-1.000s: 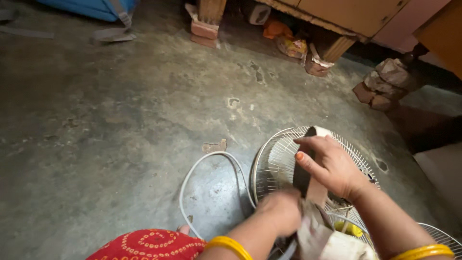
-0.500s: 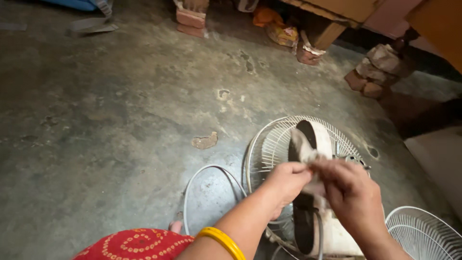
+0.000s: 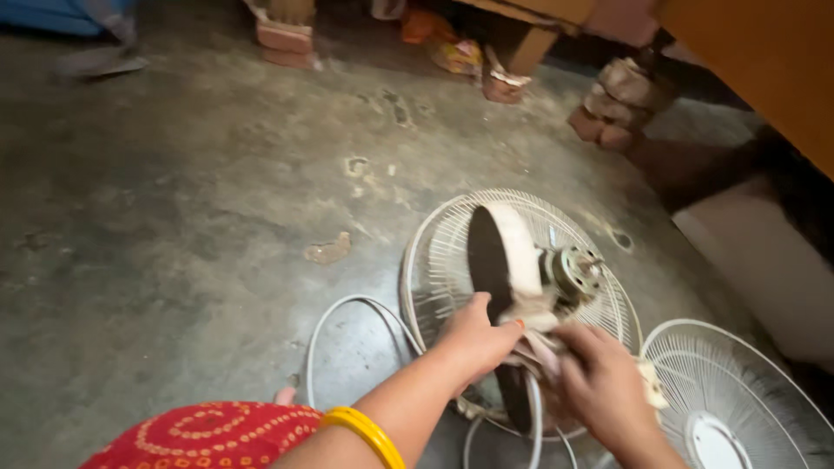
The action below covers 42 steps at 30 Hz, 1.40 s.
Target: The person cleans a disassembled electric fan using a cloth. They wipe the motor housing, the fan cage, the base, and the power cord, handling each component individually on the floor.
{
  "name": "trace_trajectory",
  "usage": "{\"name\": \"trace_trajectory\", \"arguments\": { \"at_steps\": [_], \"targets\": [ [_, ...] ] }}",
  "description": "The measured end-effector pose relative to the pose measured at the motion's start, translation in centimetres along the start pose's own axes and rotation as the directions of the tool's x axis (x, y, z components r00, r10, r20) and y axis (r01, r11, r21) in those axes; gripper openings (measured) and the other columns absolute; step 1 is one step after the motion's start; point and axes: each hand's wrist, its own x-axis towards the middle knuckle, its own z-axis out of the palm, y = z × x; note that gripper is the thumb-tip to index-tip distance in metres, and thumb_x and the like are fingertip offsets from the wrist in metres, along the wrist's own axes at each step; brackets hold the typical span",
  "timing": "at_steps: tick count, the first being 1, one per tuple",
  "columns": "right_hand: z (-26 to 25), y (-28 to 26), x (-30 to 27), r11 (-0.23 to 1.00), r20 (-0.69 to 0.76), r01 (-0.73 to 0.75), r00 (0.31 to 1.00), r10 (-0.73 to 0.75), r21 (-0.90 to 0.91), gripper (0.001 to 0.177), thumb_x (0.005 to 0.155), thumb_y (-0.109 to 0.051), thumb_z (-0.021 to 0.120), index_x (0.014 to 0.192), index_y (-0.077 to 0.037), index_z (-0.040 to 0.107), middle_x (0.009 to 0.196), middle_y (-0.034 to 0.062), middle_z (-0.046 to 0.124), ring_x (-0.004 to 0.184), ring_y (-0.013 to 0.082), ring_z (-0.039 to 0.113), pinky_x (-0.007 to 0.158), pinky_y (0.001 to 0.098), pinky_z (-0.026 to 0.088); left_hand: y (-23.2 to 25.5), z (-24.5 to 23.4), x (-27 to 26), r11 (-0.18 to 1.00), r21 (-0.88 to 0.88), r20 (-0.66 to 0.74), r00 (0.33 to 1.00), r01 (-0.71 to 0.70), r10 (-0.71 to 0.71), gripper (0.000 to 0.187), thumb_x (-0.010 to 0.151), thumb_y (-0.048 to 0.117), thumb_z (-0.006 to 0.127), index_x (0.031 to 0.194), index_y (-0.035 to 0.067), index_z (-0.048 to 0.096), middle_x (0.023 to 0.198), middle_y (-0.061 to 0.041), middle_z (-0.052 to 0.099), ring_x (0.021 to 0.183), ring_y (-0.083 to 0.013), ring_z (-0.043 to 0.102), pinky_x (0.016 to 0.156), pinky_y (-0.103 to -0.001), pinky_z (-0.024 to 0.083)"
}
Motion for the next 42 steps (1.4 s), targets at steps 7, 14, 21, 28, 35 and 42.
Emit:
{"name": "trace_trajectory", "arguments": {
  "at_steps": [7,14,21,28,35,42],
  "targets": [
    [-1.4,-1.8,-3.6,0.961,0.194,0.007,0.98,0.049,-0.276,0.029,0.077,-0.025,0.071,0.105,-0.018,0.075,0.096,0.0127,0.074,0.09,0.0349,0.071,0.079,0.0462,0.055,0.5,-0.2,-2.0,0.996,-0.063,-0.005,0.998,-0.058,0.058,0.072,0.086,0.041,0.063,0.145,0.002,0.046,0.136,-0.022,0.064,0.125,-0.0352,0.065,0.102,-0.04,0.05],
    [-2.4,1.0,-3.9,0.998,-0.002,-0.064,0.998,0.064,0.028,0.027,0.079,-0.015,0.061,0.103,-0.01,0.073,0.092,0.0169,0.075,0.09,0.0381,0.07,0.083,0.0477,0.054,1.7,2.0,-4.6,0.383,0.693,0.056,0.576,-0.61,0.816,0.074,0.086,0.028,0.066,0.152,-0.002,0.046,0.159,-0.023,0.032,0.145,-0.0477,0.025,0.115,-0.05,0.024],
    [-5.3,6.2,-4.5,0.866,-0.016,-0.496,0.867,0.498,0.065,0.038,0.09,-0.027,0.055,0.118,-0.007,0.072,0.1,0.0206,0.076,0.092,0.0385,0.073,0.087,0.0482,0.055,3.1,2.3,-6.8,0.247,0.836,0.379,0.84,-0.491,0.388,0.057,0.089,0.035,0.066,0.14,0.012,0.054,0.161,-0.016,0.029,0.154,-0.0408,0.011,0.122,-0.06,0.007],
    [-4.6,6.2,-4.2,0.913,-0.08,-0.345,0.926,0.369,0.218,0.067,0.08,-0.047,0.074,0.129,-0.003,0.062,0.109,0.0245,0.072,0.099,0.0377,0.072,0.085,0.0446,0.056,3.2,2.4,-6.9,0.525,0.843,-0.04,0.959,-0.119,0.282,0.13,0.056,0.037,0.09,0.163,0.004,0.024,0.17,-0.028,0.01,0.149,-0.0465,0.015,0.109,-0.053,0.032],
    [-1.7,3.8,-5.0,0.955,0.457,-0.29,0.842,0.286,-0.064,0.073,0.071,-0.05,0.082,0.131,-0.013,0.064,0.112,0.0142,0.075,0.105,0.0278,0.073,0.093,0.0378,0.056,1.9,-1.6,-4.1,0.657,0.739,-0.108,0.988,0.151,-0.107,0.043,0.093,0.04,0.062,0.106,0.004,0.082,0.097,-0.014,0.08,0.096,-0.0284,0.074,0.087,-0.041,0.054],
    [3.1,2.3,-5.0,0.647,0.612,-0.636,0.725,0.316,0.42,0.055,0.079,-0.037,0.082,0.125,-0.007,0.071,0.106,0.0097,0.08,0.095,0.0224,0.076,0.084,0.0373,0.059,-2.7,-6.4,1.4,0.976,-0.066,-0.095,0.972,0.208,-0.214,0.037,0.102,0.034,0.054,0.09,0.002,0.067,0.068,-0.01,0.065,0.055,-0.0215,0.054,0.053,-0.038,0.044]
  ]
}}
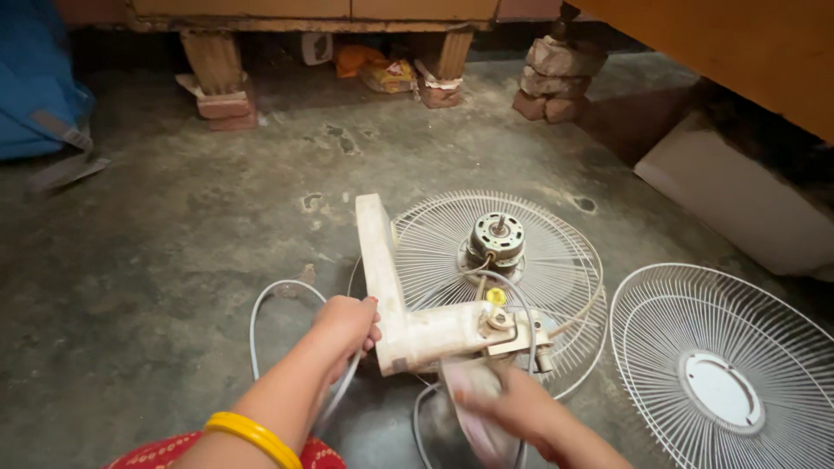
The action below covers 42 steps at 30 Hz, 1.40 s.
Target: The person cleans a disassembled electric fan using a cloth. They wipe the motor housing, the fan cage, the base, and the power cord, handling each component individually on the floor.
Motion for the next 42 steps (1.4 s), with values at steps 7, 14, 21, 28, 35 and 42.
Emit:
{"name": "trace_trajectory", "arguments": {
  "at_steps": [7,14,21,28,35,42],
  "targets": [
    [5.9,-7.0,7.1,0.89,-0.155,0.141,0.985,-0.08,0.434,0.037,0.087,-0.02,0.07,0.118,0.0,0.072,0.098,0.0117,0.077,0.082,0.0226,0.073,0.072,0.0375,0.058,-1.2,-5.8,0.6,0.889,-0.451,-0.003,0.996,0.081,-0.093,0.024,0.103,0.028,0.053,0.09,0.009,0.059,0.073,-0.006,0.063,0.06,-0.0177,0.055,0.053,-0.033,0.045],
    [10.4,-14.7,10.7,0.923,0.083,0.076,0.99,-0.115,0.377,0.032,0.092,-0.016,0.061,0.121,-0.003,0.064,0.094,0.0152,0.072,0.076,0.0304,0.07,0.061,0.0471,0.054,0.0,-10.4,1.0,0.558,-0.828,-0.135,0.984,-0.049,-0.113,0.027,0.106,0.032,0.048,0.094,0.01,0.057,0.077,-0.005,0.062,0.06,-0.0171,0.054,0.051,-0.033,0.046],
    [10.3,-16.8,10.2,0.649,-0.088,0.181,0.981,-0.173,0.739,0.034,0.095,-0.024,0.057,0.121,-0.004,0.066,0.103,0.0104,0.076,0.086,0.0227,0.073,0.064,0.0338,0.053,2.6,-10.4,1.2,0.439,-0.897,-0.052,0.999,-0.047,0.0,0.021,0.104,0.026,0.045,0.104,0.011,0.06,0.112,-0.007,0.075,0.1,-0.021,0.072,0.079,-0.036,0.054],
    [14.0,-23.7,8.2,0.934,-0.176,0.356,0.923,-0.343,0.043,0.054,0.102,-0.045,0.058,0.127,0.002,0.064,0.112,0.0152,0.069,0.097,0.018,0.064,0.082,0.0318,0.049,4.7,-8.7,-1.3,0.754,-0.644,-0.048,0.99,-0.13,0.13,0.036,0.106,0.025,0.05,0.135,0.021,0.071,0.095,-0.012,0.066,0.084,-0.0283,0.055,0.072,-0.047,0.043],
    [10.5,-26.0,7.8,0.931,0.054,0.307,0.952,-0.302,-0.199,0.054,0.09,-0.044,0.068,0.11,0.005,0.074,0.095,0.0127,0.077,0.08,0.0163,0.069,0.071,0.0314,0.055,5.4,-13.4,-5.2,0.956,-0.066,-0.234,0.935,-0.287,0.265,0.035,0.074,0.017,0.09,0.106,0.007,0.08,0.095,-0.01,0.083,0.087,-0.0228,0.076,0.078,-0.038,0.058],
    [7.0,-25.7,7.3,0.936,0.231,0.352,0.911,-0.341,-0.006,0.042,0.095,-0.04,0.063,0.103,-0.003,0.08,0.078,-0.0008,0.071,0.065,0.0073,0.056,0.057,0.0251,0.043,5.2,-14.4,-3.8,0.695,0.635,-0.213,0.787,-0.338,0.578,0.038,0.08,0.03,0.075,0.116,0.019,0.076,0.124,-0.013,0.069,0.114,-0.0405,0.062,0.092,-0.049,0.049]
  ]
}}
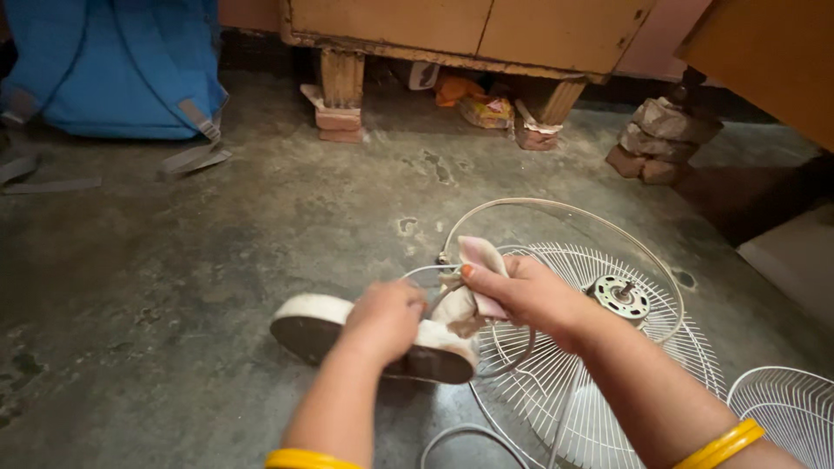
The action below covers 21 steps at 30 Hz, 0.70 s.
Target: The person cleans a disassembled electric fan using a cloth. They wipe the motor housing, the fan cage, the base, and the power cord, handling each component individually on the floor.
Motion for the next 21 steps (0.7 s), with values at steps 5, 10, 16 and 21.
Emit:
{"name": "trace_trajectory", "arguments": {
  "at_steps": [5,10,16,21],
  "targets": [
    [-1.1,0.8,0.9,0.995,-0.108,-0.094,0.989,0.097,0.034,0.04,0.097,-0.043,0.059,0.099,-0.007,0.077,0.074,-0.0014,0.067,0.058,0.008,0.05,0.052,0.0256,0.037,-0.1,3.7,-0.1,0.969,-0.129,0.282,0.945,0.209,-0.166,0.03,0.096,0.038,0.056,0.114,0.022,0.075,0.118,-0.014,0.072,0.114,-0.0361,0.065,0.097,-0.048,0.05],
    [-1.0,2.9,1.6,0.934,-0.196,-0.053,0.972,0.129,0.353,0.031,0.096,-0.038,0.062,0.102,-0.009,0.07,0.078,-0.0028,0.066,0.061,0.0065,0.053,0.055,0.0241,0.043,-1.0,3.0,-0.6,0.992,-0.015,0.398,0.911,0.127,-0.111,0.03,0.091,0.039,0.062,0.112,0.024,0.076,0.116,-0.009,0.074,0.115,-0.0302,0.066,0.105,-0.045,0.045],
    [-0.6,4.3,1.5,0.874,-0.235,-0.079,0.948,0.214,0.479,0.029,0.097,-0.038,0.063,0.098,-0.009,0.068,0.074,-0.0014,0.062,0.06,0.0097,0.053,0.054,0.0251,0.043,-0.1,2.6,-1.7,0.973,0.216,0.4,0.916,-0.086,-0.008,0.053,0.076,0.035,0.084,0.122,0.018,0.064,0.124,-0.008,0.068,0.122,-0.0287,0.06,0.11,-0.049,0.036],
    [-3.3,3.7,-0.7,0.95,-0.29,-0.284,0.927,0.239,-0.126,0.042,0.098,-0.046,0.061,0.106,-0.006,0.073,0.08,0.0061,0.071,0.066,0.0144,0.061,0.063,0.0298,0.05,-0.2,2.2,-1.6,0.916,0.379,0.407,0.913,-0.13,-0.039,0.038,0.081,0.018,0.077,0.118,0.02,0.069,0.123,-0.01,0.069,0.122,-0.0306,0.062,0.104,-0.048,0.045]
  ]
}}
